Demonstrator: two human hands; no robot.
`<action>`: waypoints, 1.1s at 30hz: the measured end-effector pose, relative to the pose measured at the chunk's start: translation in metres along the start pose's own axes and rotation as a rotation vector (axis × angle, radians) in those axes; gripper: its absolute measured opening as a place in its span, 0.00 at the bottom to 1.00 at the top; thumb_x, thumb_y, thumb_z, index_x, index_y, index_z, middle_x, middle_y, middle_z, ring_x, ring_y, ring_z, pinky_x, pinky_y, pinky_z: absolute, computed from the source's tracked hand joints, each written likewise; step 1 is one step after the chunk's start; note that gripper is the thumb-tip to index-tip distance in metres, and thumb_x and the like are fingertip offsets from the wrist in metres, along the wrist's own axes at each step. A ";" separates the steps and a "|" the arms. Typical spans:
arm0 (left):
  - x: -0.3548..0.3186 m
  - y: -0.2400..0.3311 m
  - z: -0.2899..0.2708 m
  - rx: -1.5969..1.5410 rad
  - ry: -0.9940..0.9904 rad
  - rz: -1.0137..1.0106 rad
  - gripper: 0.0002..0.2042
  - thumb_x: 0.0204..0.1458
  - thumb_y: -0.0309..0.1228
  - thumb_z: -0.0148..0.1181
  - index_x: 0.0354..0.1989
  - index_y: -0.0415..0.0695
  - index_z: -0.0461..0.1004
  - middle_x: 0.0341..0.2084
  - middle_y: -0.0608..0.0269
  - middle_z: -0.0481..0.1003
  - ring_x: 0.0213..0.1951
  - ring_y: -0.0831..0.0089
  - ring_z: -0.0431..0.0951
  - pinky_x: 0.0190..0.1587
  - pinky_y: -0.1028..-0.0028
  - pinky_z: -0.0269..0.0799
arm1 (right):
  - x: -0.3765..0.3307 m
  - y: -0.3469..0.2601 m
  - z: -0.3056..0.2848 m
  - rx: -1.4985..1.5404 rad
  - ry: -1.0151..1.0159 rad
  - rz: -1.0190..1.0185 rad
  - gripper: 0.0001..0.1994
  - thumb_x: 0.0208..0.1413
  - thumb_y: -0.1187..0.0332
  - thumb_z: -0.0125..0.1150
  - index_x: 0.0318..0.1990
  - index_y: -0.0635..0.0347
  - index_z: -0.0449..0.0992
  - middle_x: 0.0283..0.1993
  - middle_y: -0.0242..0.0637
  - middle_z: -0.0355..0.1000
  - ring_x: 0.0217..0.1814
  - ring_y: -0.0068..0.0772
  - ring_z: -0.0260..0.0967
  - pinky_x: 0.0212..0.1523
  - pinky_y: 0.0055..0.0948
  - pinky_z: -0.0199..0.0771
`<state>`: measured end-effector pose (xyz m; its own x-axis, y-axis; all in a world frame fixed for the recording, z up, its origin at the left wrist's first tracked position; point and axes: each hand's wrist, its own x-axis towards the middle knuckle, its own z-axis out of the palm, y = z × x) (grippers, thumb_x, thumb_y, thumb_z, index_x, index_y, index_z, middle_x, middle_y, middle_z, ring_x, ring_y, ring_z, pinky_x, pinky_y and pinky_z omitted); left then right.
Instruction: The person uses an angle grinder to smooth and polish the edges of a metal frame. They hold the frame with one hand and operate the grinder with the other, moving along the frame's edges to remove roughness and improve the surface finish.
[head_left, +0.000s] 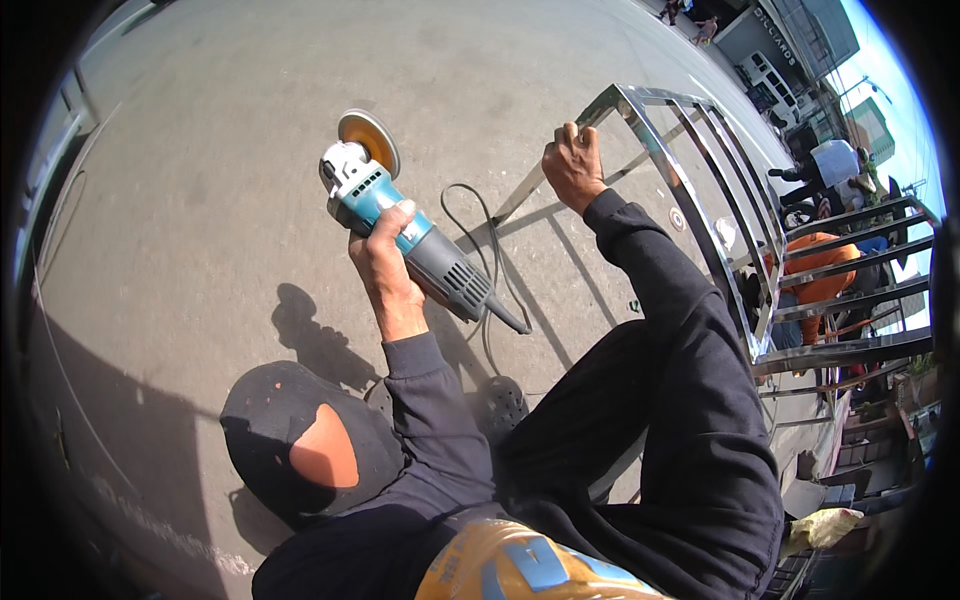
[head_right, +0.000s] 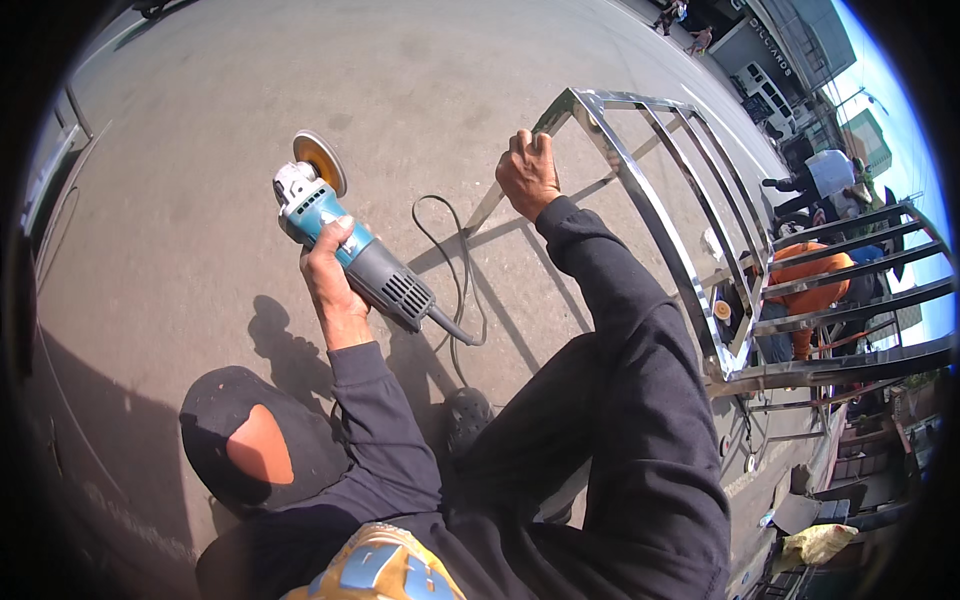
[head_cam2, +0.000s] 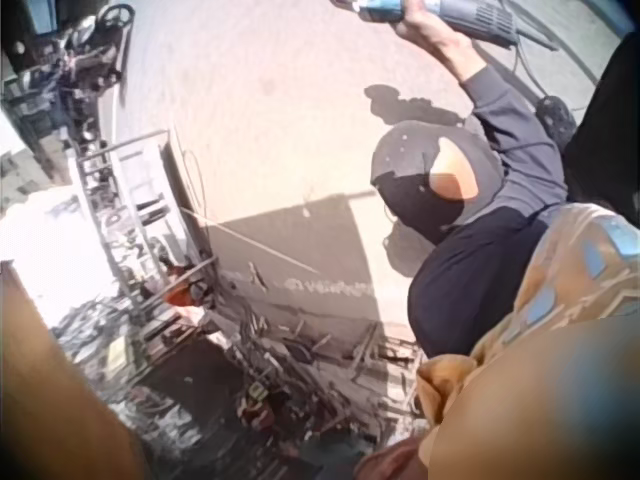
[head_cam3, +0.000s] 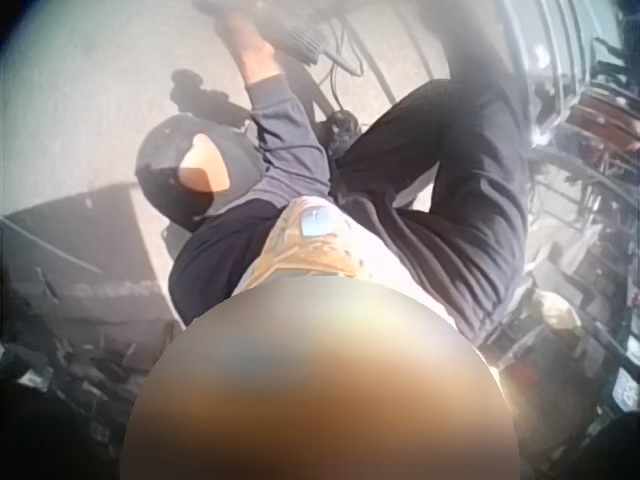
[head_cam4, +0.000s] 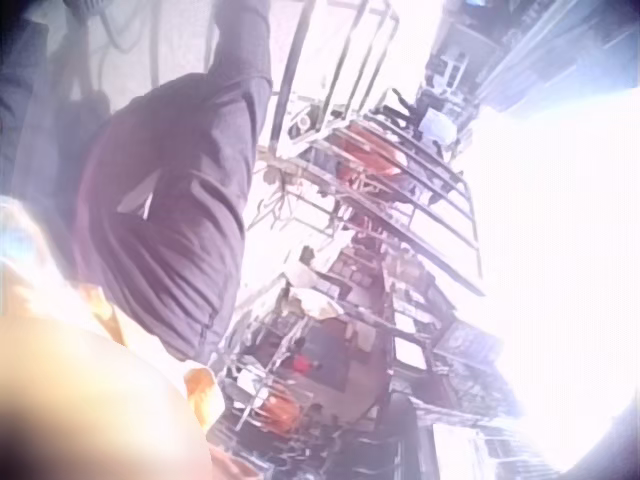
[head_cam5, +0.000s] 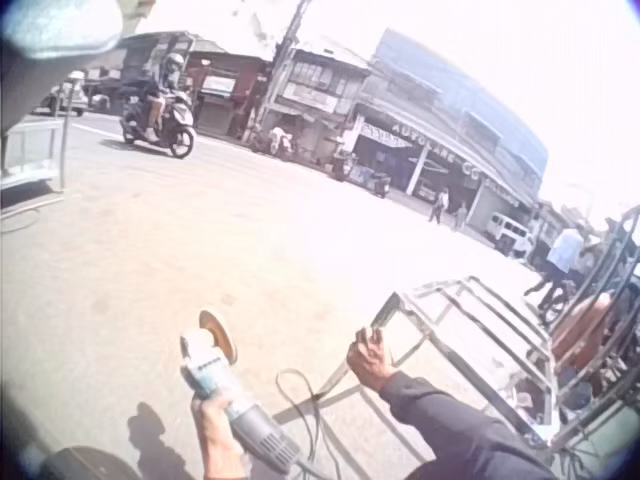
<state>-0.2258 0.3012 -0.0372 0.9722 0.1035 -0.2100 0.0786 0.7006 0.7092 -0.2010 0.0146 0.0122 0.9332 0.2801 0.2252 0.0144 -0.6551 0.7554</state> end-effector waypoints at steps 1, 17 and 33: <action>-0.001 0.000 0.000 0.016 0.011 0.000 0.25 0.41 0.35 0.68 0.44 0.30 0.69 0.31 0.52 0.75 0.27 0.63 0.80 0.33 0.66 0.83 | 0.001 0.010 -0.004 -0.037 0.049 0.006 0.06 0.42 0.67 0.64 0.27 0.58 0.82 0.34 0.38 0.72 0.48 0.38 0.63 0.45 0.42 0.57; 0.001 -0.001 -0.004 0.008 -0.080 -0.079 0.24 0.40 0.34 0.68 0.43 0.32 0.70 0.28 0.53 0.75 0.25 0.65 0.80 0.30 0.68 0.81 | 0.006 0.093 -0.102 -0.016 0.206 0.288 0.06 0.53 0.66 0.62 0.32 0.57 0.81 0.34 0.37 0.76 0.44 0.40 0.70 0.44 0.42 0.66; 0.019 -0.015 -0.006 -0.016 -0.118 -0.234 0.26 0.42 0.35 0.68 0.47 0.32 0.68 0.31 0.52 0.75 0.29 0.62 0.79 0.33 0.67 0.81 | -0.178 0.102 -0.170 0.505 0.187 0.773 0.09 0.54 0.67 0.71 0.39 0.61 0.83 0.37 0.38 0.80 0.34 0.35 0.76 0.36 0.32 0.74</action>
<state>-0.2098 0.2967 -0.0554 0.9470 -0.1448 -0.2867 0.3018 0.7068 0.6399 -0.4263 0.0168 0.1537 0.6766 -0.2803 0.6809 -0.3899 -0.9208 0.0084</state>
